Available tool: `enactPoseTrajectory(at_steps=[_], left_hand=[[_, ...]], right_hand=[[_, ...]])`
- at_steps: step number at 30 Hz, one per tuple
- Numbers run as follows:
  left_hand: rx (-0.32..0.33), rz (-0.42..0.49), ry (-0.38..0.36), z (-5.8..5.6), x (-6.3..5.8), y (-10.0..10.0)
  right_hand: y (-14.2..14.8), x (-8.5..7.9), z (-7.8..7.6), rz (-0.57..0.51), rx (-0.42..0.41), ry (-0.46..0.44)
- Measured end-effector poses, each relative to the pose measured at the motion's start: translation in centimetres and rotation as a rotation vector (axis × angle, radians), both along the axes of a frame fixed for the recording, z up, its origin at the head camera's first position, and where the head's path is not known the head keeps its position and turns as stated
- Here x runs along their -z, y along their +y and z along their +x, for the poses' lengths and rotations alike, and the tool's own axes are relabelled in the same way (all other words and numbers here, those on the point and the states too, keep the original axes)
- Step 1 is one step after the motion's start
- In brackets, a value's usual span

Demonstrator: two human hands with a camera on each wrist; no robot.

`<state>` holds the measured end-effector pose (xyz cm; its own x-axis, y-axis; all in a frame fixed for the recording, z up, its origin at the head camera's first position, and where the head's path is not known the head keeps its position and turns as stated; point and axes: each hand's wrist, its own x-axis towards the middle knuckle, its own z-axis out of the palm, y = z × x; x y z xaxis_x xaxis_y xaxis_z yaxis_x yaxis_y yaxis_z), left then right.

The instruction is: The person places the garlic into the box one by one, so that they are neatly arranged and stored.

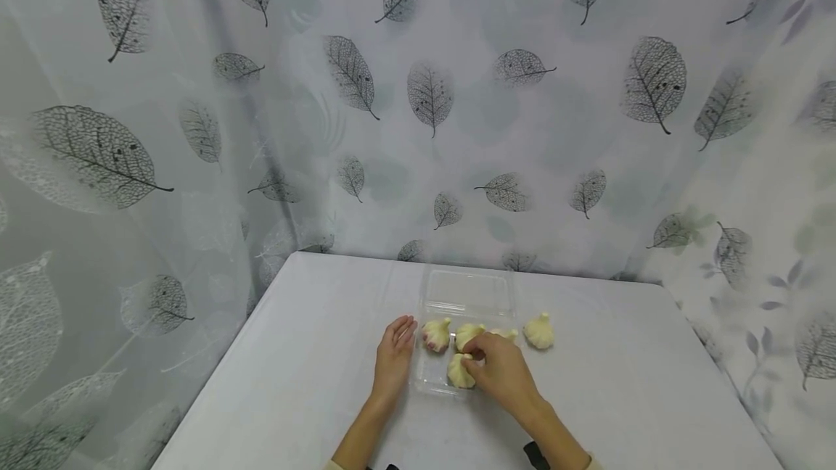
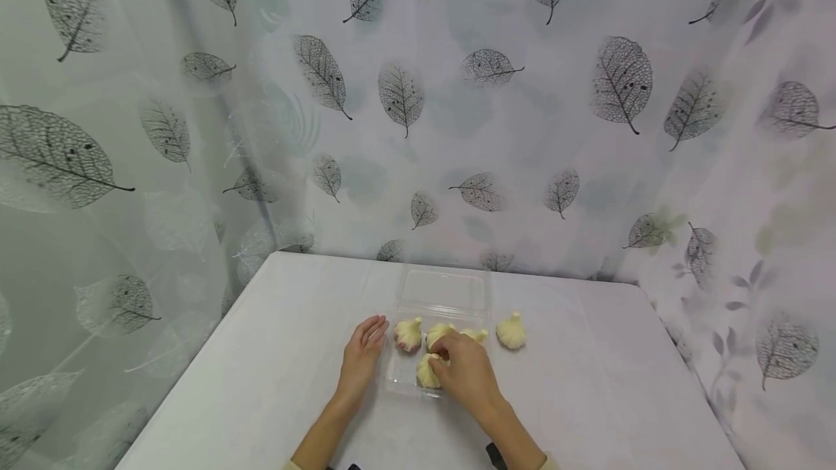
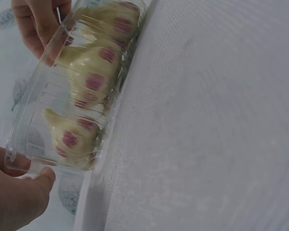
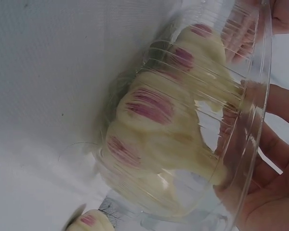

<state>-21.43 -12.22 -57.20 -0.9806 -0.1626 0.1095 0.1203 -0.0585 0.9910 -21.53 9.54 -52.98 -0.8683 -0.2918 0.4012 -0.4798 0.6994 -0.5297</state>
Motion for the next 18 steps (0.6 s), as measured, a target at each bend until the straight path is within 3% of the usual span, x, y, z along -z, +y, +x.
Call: enactPoseTrajectory(at_steps=[11, 18], left_hand=[[0.022, -0.018, 0.032, 0.1, 0.1, -0.2], [0.028, -0.022, 0.020, 0.1, 0.0, -0.1]], right_hand=[[0.4, -0.7, 0.6, 0.030, -0.031, -0.038], [1.3, -1.7, 0.6, -0.047, -0.033, -0.026]])
